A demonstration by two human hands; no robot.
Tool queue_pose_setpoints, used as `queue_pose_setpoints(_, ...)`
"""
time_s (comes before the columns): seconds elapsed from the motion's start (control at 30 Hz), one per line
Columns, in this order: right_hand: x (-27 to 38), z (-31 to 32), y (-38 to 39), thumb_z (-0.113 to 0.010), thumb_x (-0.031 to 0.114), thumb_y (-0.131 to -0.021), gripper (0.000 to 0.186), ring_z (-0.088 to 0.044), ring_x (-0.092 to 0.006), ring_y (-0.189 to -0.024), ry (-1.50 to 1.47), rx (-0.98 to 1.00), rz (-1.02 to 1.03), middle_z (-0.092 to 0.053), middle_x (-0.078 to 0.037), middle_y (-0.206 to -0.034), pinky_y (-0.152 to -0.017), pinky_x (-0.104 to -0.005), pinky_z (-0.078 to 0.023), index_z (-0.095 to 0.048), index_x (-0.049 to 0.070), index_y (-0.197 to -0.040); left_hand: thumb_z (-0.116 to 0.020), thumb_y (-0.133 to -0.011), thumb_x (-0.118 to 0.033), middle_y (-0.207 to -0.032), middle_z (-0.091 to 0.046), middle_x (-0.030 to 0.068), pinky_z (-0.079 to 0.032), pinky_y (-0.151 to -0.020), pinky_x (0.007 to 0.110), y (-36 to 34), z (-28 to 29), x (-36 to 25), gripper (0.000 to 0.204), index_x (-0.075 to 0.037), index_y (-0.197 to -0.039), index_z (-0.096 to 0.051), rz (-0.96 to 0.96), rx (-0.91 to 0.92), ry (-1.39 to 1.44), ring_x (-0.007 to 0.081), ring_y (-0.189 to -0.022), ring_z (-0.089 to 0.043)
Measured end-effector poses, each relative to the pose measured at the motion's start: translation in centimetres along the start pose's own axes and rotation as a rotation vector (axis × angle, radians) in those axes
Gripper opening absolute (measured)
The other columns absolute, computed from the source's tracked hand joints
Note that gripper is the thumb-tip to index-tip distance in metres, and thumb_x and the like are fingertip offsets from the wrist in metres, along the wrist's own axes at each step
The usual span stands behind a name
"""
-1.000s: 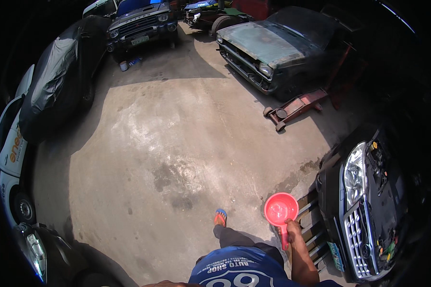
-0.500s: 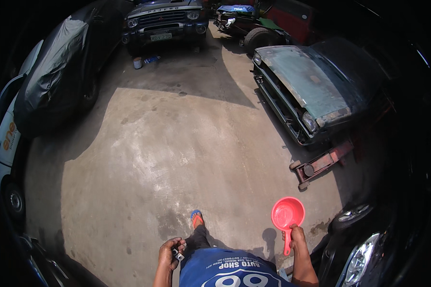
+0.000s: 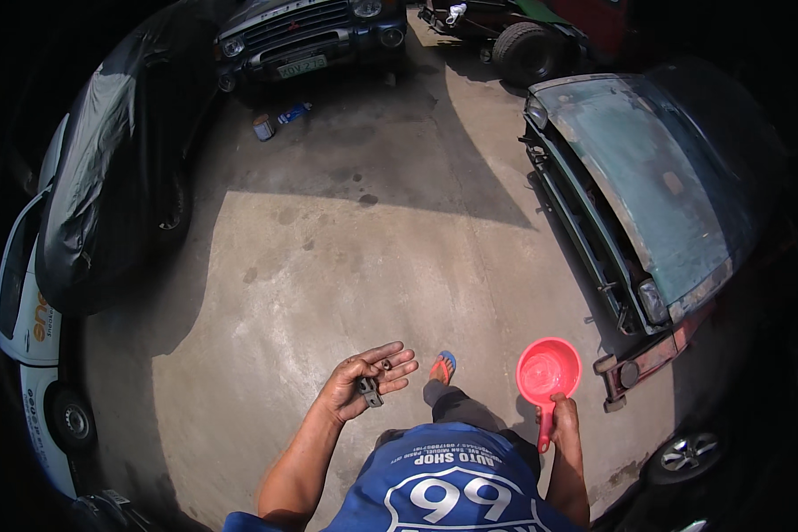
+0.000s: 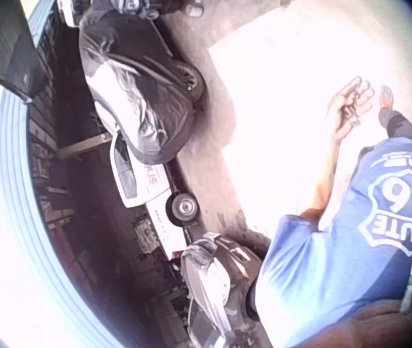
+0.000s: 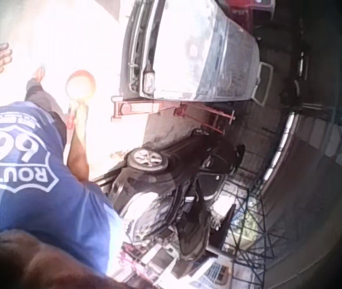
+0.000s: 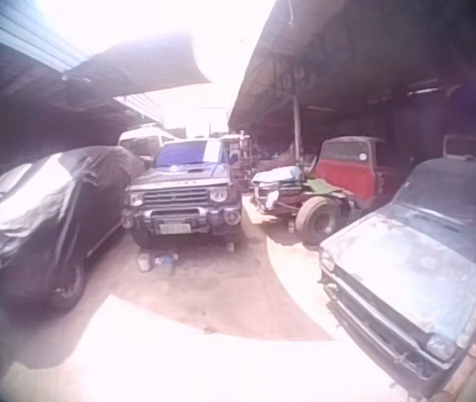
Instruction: The person walks through a garage, fills a red funnel with water from a tap, and carries it to a car engine. They then work on the engine components by hand, manipulating small parts and wires near the exhaust system.
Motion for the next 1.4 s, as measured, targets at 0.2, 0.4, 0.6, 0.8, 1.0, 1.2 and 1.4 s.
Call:
queue_pose_setpoints(0.2,19.7,-15.9,-15.9,-0.051,0.016,-0.085,0.027,-0.059,-0.0238,-0.049,0.108,-0.001,0.001,-0.061,-0.015,-0.066,-0.043,-0.0368,-0.051,-0.056,-0.005,-0.101,-0.057,-0.086,-0.014,-0.146,-0.045,0.0282,-0.048,-0.107,0.049,-19.8,-1.9,-14.8,0.067,0.009,-0.145,-0.036,-0.008,-0.026,0.208,0.0418,-0.137,-0.045)
queue_pose_setpoints(0.4,35.8,-31.4,-31.3,-0.052,0.019,-0.087,0.026,-0.06,-0.0236,-0.053,0.159,-0.003,0.067,-0.062,-0.015,-0.071,-0.047,-0.0369,-0.051,-0.055,-0.003,-0.102,-0.051,-0.085,-0.015,-0.147,-0.044,0.027,-0.047,-0.108,0.048,-41.7,1.5,-29.5,0.068,0.01,-0.146,-0.035,0.006,0.076,0.299,0.0402,-0.138,-0.044)
queue_pose_setpoints(0.6,51.3,-44.6,-42.9,-0.053,0.019,-0.087,0.028,-0.06,-0.0237,-0.052,0.084,-0.082,0.08,-0.063,-0.015,-0.069,-0.048,-0.0373,-0.051,-0.057,-0.005,-0.1,-0.053,-0.083,-0.007,-0.141,-0.052,0.0255,-0.048,-0.107,0.047,-63.3,0.3,-46.1,0.063,0.009,-0.142,-0.04,0.098,0.048,0.161,0.039,-0.133,-0.051)
queue_pose_setpoints(0.8,63.8,-53.9,-56.5,-0.054,0.022,-0.087,0.03,-0.06,-0.0238,-0.052,0.023,-0.067,0.08,-0.063,-0.015,-0.069,-0.048,-0.0361,-0.051,-0.059,-0.005,-0.1,-0.058,-0.084,-0.007,-0.138,-0.054,0.0251,-0.051,-0.104,0.045,-84.9,-2.3,-59.9,0.061,0.009,-0.141,-0.042,0.17,0.015,-0.009,0.0384,-0.129,-0.054)
queue_pose_setpoints(1.0,78.6,-59.9,-72.0,-0.054,0.017,-0.088,0.024,-0.062,-0.0242,-0.051,-0.086,-0.085,0.049,-0.063,-0.016,-0.067,-0.046,-0.0366,-0.052,-0.061,-0.005,-0.095,-0.061,-0.085,-0.003,-0.13,-0.059,0.0296,-0.058,-0.093,0.043,-105.0,-4.9,-66.1,0.031,0.004,-0.115,-0.054,0.181,-0.207,-0.076,0.0404,-0.119,-0.062)
queue_pose_setpoints(1.2,93.8,-62.8,-86.4,-0.056,0.018,-0.09,0.025,-0.062,-0.0244,-0.052,-0.059,-0.118,0.025,-0.063,-0.016,-0.069,-0.044,-0.0356,-0.052,-0.059,-0.006,-0.096,-0.063,-0.091,-0.01,-0.12,-0.064,0.0284,-0.063,-0.074,0.038,-124.5,-8.2,-70.0,0.021,0.003,-0.108,-0.06,0.296,-0.182,0.062,0.0352,-0.101,-0.07)
queue_pose_setpoints(1.4,108.2,-65.7,-98.9,-0.054,0.019,-0.094,0.024,-0.063,-0.0227,-0.054,-0.164,-0.101,0.094,-0.064,-0.015,-0.072,-0.044,-0.0341,-0.052,-0.058,-0.003,-0.102,-0.065,-0.093,-0.014,-0.11,-0.07,0.0226,-0.059,-0.066,0.029,-147.2,-11.4,-74.9,0.023,0.001,-0.111,-0.061,0.41,-0.044,0.009,0.0258,-0.089,-0.072)
Point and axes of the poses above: each hand's wrist, its own y-axis away from the middle knuckle, its own z-axis out of the back of the hand, x = y × z, the point moved 2 cm from there along -y, towards the middle knuckle
